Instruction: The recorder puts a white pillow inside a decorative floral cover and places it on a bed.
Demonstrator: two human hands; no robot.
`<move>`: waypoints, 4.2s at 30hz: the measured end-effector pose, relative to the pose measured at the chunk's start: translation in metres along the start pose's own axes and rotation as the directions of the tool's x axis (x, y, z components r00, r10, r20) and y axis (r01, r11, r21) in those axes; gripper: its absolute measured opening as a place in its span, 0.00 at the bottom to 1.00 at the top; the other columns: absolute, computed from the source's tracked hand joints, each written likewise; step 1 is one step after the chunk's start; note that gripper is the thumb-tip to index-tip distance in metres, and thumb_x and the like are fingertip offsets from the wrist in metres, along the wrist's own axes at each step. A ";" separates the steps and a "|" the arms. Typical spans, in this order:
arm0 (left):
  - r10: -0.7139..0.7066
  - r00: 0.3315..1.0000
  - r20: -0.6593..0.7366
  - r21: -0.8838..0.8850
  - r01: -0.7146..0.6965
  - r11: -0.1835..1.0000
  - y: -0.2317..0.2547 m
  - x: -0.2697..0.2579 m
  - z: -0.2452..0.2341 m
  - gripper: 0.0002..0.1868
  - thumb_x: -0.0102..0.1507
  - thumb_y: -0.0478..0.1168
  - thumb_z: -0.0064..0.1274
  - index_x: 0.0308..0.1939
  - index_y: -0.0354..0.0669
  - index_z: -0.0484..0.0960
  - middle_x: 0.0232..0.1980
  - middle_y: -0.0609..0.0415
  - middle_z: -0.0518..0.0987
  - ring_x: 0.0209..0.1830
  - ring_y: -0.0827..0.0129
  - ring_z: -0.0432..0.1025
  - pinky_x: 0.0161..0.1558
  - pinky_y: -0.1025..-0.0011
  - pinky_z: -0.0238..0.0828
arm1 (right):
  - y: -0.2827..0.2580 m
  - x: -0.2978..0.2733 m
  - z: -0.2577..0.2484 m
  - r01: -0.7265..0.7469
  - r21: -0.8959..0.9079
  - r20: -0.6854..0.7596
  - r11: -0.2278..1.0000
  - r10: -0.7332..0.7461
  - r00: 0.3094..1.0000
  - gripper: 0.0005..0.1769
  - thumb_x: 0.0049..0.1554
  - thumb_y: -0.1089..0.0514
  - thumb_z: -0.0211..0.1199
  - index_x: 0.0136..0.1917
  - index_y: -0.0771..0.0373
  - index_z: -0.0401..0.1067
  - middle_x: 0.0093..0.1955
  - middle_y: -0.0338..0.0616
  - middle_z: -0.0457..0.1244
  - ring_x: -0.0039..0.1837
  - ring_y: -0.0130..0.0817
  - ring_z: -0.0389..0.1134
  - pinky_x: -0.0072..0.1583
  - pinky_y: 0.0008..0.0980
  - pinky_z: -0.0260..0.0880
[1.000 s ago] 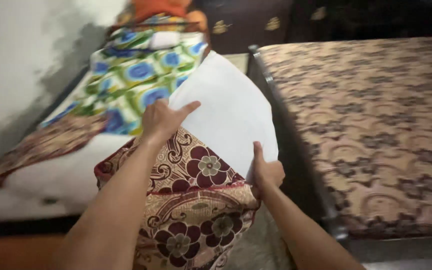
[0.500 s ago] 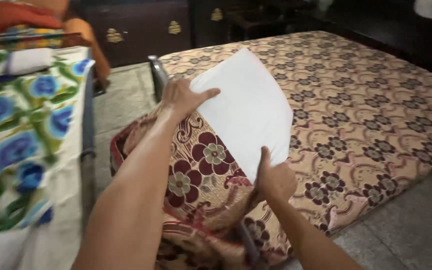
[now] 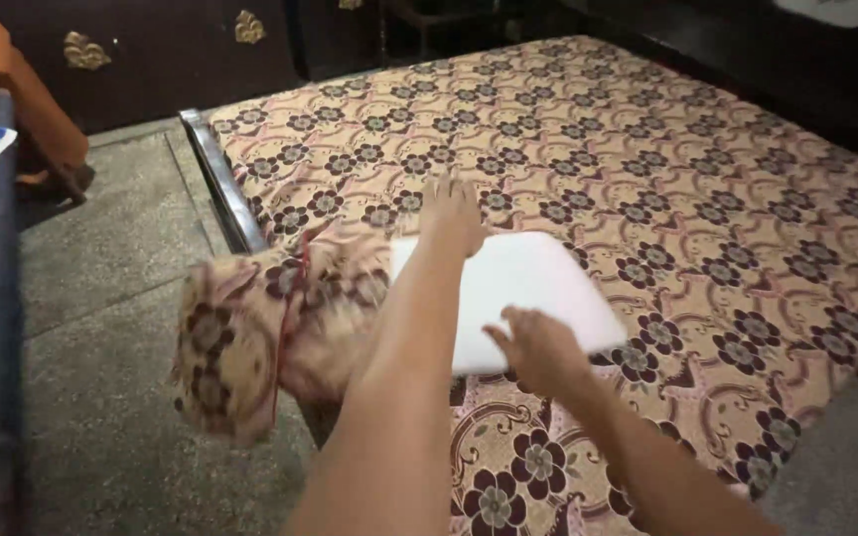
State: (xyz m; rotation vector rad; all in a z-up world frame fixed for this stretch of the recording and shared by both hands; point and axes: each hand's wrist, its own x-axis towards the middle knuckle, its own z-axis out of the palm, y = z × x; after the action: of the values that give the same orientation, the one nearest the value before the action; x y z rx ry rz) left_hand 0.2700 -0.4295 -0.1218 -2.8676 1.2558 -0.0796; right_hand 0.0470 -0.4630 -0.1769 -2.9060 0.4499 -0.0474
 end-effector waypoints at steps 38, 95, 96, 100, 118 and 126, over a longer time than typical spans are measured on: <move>-0.989 -0.057 0.139 -0.678 0.722 -0.137 -0.063 -0.076 0.193 0.65 0.43 0.58 0.77 0.78 0.63 0.54 0.83 0.40 0.36 0.79 0.40 0.47 0.67 0.42 0.63 | 0.226 0.352 0.162 0.174 0.028 0.209 0.984 -0.176 0.962 0.65 0.49 0.10 0.40 0.77 0.63 0.62 0.72 0.64 0.63 0.74 0.58 0.63 0.72 0.58 0.61; -0.628 0.529 0.571 -0.193 0.830 0.524 -0.147 -0.010 0.235 0.94 0.30 0.65 0.81 0.80 0.28 0.31 0.84 0.33 0.40 0.80 0.38 0.50 0.75 0.56 0.57 | 0.072 0.397 0.178 0.569 -0.273 0.227 0.776 -0.523 0.822 0.39 0.48 0.65 0.63 0.71 0.73 0.55 0.44 0.56 0.70 0.50 0.53 0.74 0.54 0.47 0.75; -0.617 0.528 0.583 -0.164 0.821 0.548 -0.148 -0.009 0.240 0.94 0.30 0.67 0.80 0.80 0.26 0.31 0.84 0.31 0.41 0.80 0.37 0.51 0.75 0.56 0.58 | 0.072 0.402 0.182 0.560 -0.253 0.262 0.789 -0.501 0.825 0.32 0.50 0.64 0.62 0.67 0.70 0.60 0.45 0.56 0.70 0.50 0.53 0.74 0.53 0.49 0.75; -0.560 0.446 0.698 -0.040 0.806 0.591 -0.171 0.017 0.237 0.93 0.34 0.70 0.79 0.80 0.22 0.33 0.83 0.28 0.43 0.79 0.38 0.54 0.75 0.58 0.58 | 0.072 0.455 0.200 0.598 -0.259 0.339 0.758 -0.508 0.792 0.27 0.50 0.64 0.62 0.63 0.70 0.65 0.46 0.58 0.71 0.51 0.53 0.74 0.54 0.46 0.74; -0.925 0.125 0.360 -0.083 0.991 0.102 -0.396 -0.148 0.541 0.30 0.67 0.62 0.52 0.58 0.40 0.81 0.62 0.36 0.75 0.62 0.43 0.70 0.60 0.49 0.66 | -0.151 0.532 0.228 0.494 0.249 0.333 0.833 -0.553 0.764 0.33 0.60 0.33 0.58 0.71 0.51 0.66 0.62 0.57 0.67 0.65 0.52 0.69 0.66 0.48 0.67; -0.774 0.535 0.339 -0.940 0.225 -0.256 -0.463 -0.115 0.406 0.14 0.50 0.31 0.63 0.37 0.23 0.88 0.34 0.42 0.89 0.31 0.56 0.83 0.33 0.59 0.79 | -0.135 0.663 0.225 0.426 0.527 -0.184 0.735 -0.391 0.902 0.22 0.68 0.47 0.50 0.53 0.70 0.72 0.44 0.54 0.67 0.44 0.38 0.65 0.49 0.47 0.68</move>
State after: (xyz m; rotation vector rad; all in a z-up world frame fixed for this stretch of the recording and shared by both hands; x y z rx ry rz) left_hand 0.5529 -0.0356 -0.5189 -4.5651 -0.9853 0.3859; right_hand 0.7331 -0.4942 -0.3692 -2.3579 -0.1942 -0.2848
